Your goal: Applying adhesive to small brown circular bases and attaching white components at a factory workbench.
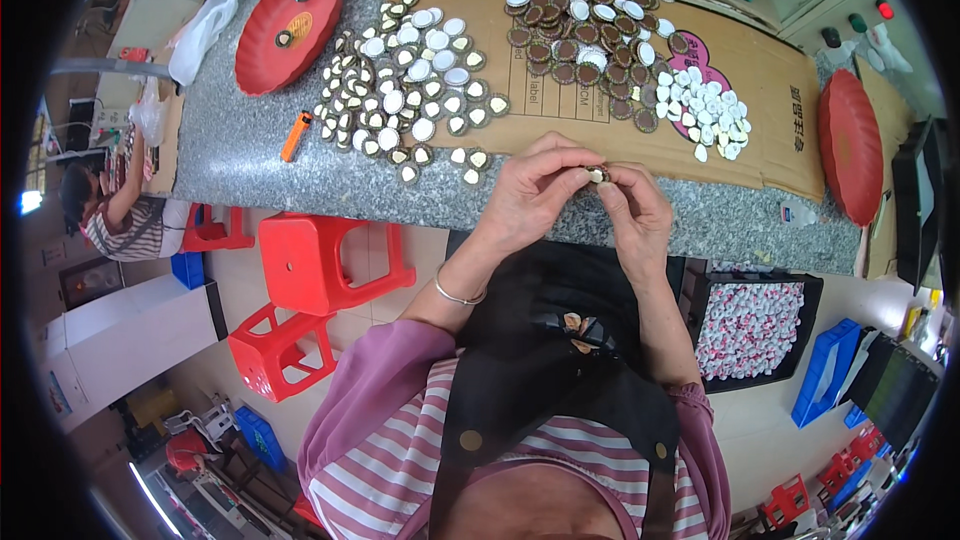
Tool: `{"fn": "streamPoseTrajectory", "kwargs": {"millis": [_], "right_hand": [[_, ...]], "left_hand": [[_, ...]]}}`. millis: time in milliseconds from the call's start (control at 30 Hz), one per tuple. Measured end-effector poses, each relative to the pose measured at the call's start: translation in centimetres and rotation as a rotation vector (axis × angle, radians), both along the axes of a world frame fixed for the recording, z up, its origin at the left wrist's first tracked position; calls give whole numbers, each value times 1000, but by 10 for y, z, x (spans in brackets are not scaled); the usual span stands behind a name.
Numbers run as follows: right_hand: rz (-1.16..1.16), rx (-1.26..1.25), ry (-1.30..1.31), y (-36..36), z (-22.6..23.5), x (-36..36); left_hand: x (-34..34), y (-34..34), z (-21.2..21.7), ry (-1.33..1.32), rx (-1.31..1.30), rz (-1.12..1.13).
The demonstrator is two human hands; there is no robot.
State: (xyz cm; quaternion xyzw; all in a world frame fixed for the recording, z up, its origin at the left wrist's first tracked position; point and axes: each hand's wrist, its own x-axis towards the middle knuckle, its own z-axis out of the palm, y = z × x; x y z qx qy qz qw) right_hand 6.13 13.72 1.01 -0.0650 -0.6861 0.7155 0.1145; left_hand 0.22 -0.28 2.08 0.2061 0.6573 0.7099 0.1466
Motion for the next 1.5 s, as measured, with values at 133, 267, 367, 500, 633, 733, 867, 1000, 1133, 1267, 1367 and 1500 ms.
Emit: {"fn": "streamPoseTrajectory", "kwargs": {"millis": [133, 267, 367, 500, 633, 733, 867, 1000, 1133, 1267, 1367, 1500], "right_hand": [[21, 151, 48, 3, 3, -1], [44, -236, -75, 4, 2, -2], [59, -395, -78, 5, -2, -1], [52, -505, -72, -1, -4, -1], [71, -465, -122, 1, -3, -3], [26, -278, -72, 1, -4, -2], [35, -88, -33, 1, -8, 0], [75, -216, -99, -1, -7, -2], [95, -221, -95, -2, 0, -5], [142, -327, -125, 3, 1, -4], [153, -365, -140, 2, 1, -3], [111, -251, -98, 0, 3, -2]], "left_hand": [[-5, -6, 9, 128, -177, -89], [3, 2, 4, -104, 17, -23], [4, 1, -6, -95, 112, 13], [4, 1, -2, 46, 7, 65], [2, -3, -4, 73, -19, 36], [2, -2, -2, 14, 10, 37], [4, -1, -1, 36, -7, 38], [2, -3, 0, 33, -44, 37], [-1, -4, 8, 21, -82, 15], [0, -6, -5, -50, 38, 33], [3, -7, -9, -60, 75, 25], [5, -5, -6, -23, 90, 25]]}}
